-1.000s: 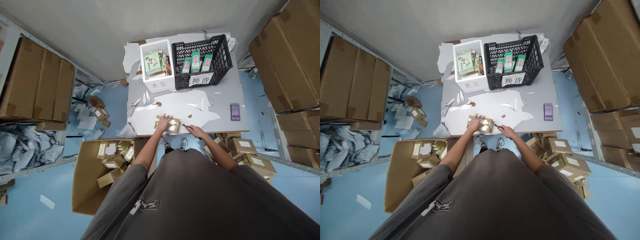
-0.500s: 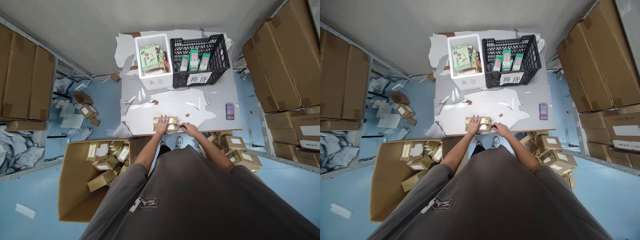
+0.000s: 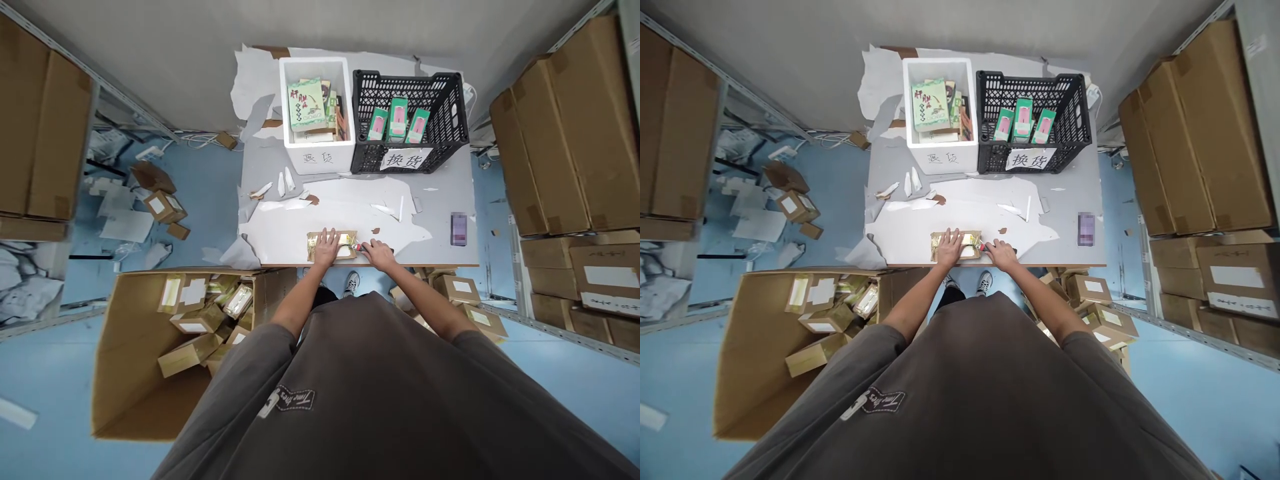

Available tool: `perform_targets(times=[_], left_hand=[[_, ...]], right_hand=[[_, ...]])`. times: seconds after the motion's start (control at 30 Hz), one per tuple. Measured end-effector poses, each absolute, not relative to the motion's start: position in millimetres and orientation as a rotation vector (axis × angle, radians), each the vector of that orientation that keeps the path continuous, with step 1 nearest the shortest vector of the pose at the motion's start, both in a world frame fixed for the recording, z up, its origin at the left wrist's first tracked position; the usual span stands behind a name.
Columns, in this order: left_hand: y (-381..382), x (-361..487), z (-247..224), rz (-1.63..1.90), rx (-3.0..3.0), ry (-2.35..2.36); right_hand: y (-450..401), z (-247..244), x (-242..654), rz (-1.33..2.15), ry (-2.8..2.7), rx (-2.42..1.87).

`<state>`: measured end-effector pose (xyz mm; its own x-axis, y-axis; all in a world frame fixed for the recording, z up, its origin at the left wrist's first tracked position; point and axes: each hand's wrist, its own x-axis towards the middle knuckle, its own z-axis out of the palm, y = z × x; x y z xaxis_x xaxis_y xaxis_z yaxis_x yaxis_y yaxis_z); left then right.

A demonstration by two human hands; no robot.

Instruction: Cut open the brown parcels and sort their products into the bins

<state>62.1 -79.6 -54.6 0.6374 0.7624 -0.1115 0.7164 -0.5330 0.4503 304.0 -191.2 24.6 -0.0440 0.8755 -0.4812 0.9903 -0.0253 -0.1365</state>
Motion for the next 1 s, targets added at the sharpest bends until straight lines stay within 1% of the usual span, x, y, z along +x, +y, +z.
perform_targets(times=[0.27, 0.53, 0.63, 0.7, 0.77, 0.87, 1.0], left_hand=[[-79.6, 61.0, -62.5, 0.219, 2.41, 1.159], [-78.7, 62.2, -56.5, 0.161, 2.412, 1.204], [-79.9, 62.6, -51.1, 0.138, 2.393, 1.204], [-80.8, 63.1, -47.6, 0.117, 2.378, 1.201], [-80.8, 64.1, -44.4, 0.108, 2.359, 1.216], [-80.0, 66.7, -40.1, 0.12, 2.339, 1.243], [-81.5, 71.0, -33.1, 0.117, 2.32, 1.288]], right_hand=[[-188.3, 22.7, 304.2, -0.63, 1.972, 1.964], [-180.5, 16.7, 297.0, -0.663, 1.922, 2.041], [-197.2, 17.1, 328.6, -0.69, 1.727, 2.28], [-219.0, 19.3, 361.5, -0.668, 1.371, 2.614], [-241.1, 21.1, 389.4, -0.615, 1.244, 2.841], [-256.7, 17.3, 396.1, -0.766, 1.228, 3.033], [-233.7, -3.8, 338.7, -1.263, 1.078, 3.138]])
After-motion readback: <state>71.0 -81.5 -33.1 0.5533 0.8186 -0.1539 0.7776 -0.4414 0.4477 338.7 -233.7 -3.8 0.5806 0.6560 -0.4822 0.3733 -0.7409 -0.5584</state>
